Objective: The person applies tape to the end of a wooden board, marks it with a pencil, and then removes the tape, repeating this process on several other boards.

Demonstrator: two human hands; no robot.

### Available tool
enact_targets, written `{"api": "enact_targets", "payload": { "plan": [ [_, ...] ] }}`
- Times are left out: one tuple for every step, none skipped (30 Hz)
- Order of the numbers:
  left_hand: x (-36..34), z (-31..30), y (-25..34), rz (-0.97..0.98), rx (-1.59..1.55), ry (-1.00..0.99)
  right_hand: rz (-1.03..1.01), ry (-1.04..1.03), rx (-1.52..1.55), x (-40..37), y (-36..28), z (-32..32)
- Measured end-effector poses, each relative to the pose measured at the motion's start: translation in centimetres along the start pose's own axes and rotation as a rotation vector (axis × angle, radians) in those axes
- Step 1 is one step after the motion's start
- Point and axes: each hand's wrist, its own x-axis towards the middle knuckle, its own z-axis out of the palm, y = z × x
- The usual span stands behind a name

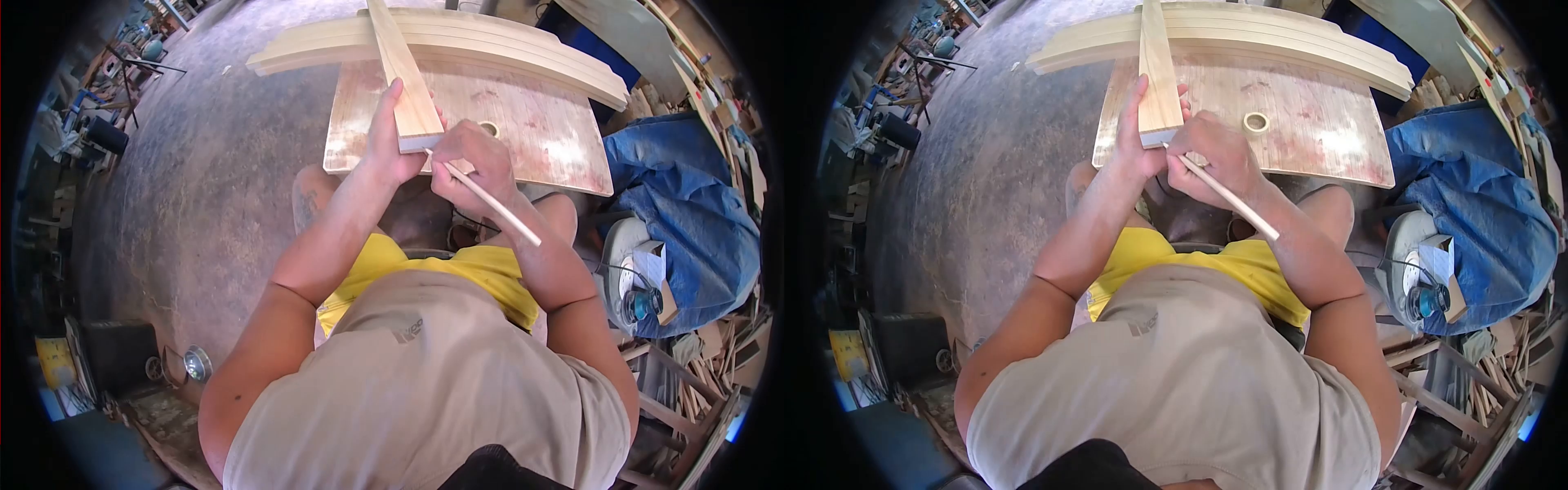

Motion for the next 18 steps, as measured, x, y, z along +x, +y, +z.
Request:
{"api": "enact_targets", "payload": {
  "plan": [
    [0.0, 0.2, 0.1, 0.007, 0.000, 0.013, -0.001, -0.017, 0.003, 0.1, 0.1, -0.1],
    [0.1, 0.4, 0.2, 0.016, 0.002, 0.025, 0.003, -0.018, 0.024, 0.4, 0.2, -0.2],
    [0.1, 0.5, 0.3, 0.011, 0.001, 0.024, 0.006, -0.017, 0.021, 0.5, 0.4, -0.2],
    [0.1, 0.6, 0.4, 0.010, 0.003, 0.027, 0.008, -0.013, 0.021, 0.5, 0.5, -0.2],
    [0.1, 0.7, 0.5, 0.009, 0.005, 0.031, 0.009, -0.010, 0.023, 0.6, 0.5, -0.2],
    [0.1, 0.7, 0.5, 0.007, 0.003, 0.032, 0.012, -0.012, 0.023, 0.7, 0.5, -0.3],
    [0.2, 0.7, 0.5, 0.012, 0.010, 0.030, 0.016, -0.012, 0.013, 0.9, 0.5, -0.3],
    [0.2, 0.7, 0.5, 0.015, 0.017, 0.029, 0.021, -0.012, 0.003, 0.8, 0.5, -0.3],
    [0.1, 0.9, 0.5, 0.013, 0.016, 0.031, 0.023, -0.012, 0.004, 0.8, 0.7, -0.3],
    [0.0, 1.1, 0.5, 0.018, 0.024, 0.045, 0.020, -0.015, -0.013, 0.8, 0.9, -0.2],
    [-0.1, 1.2, 0.5, 0.022, 0.031, 0.058, 0.017, -0.019, -0.029, 0.8, 1.0, -0.2],
    [-0.1, 1.2, 0.5, 0.021, 0.031, 0.059, 0.018, -0.020, -0.029, 0.9, 1.0, -0.1],
    [-0.1, 1.1, 0.5, 0.016, 0.025, 0.054, 0.016, 0.002, -0.008, 1.0, 0.9, 0.0],
    [-0.1, 1.1, 0.5, 0.010, 0.019, 0.049, 0.016, 0.023, 0.013, 1.1, 0.9, 0.1],
    [-0.2, 1.0, 0.5, 0.009, 0.017, 0.051, 0.019, 0.022, 0.014, 1.0, 0.9, 0.1],
    [-0.1, 1.0, 0.6, 0.010, 0.017, 0.041, 0.019, 0.016, 0.006, 1.0, 0.9, 0.2],
    [-0.1, 1.0, 0.6, 0.011, 0.017, 0.030, 0.019, 0.011, -0.002, 1.0, 1.0, 0.2],
    [-0.1, 1.0, 0.6, 0.011, 0.016, 0.032, 0.021, 0.010, -0.001, 1.0, 0.9, 0.2]
  ]
}}
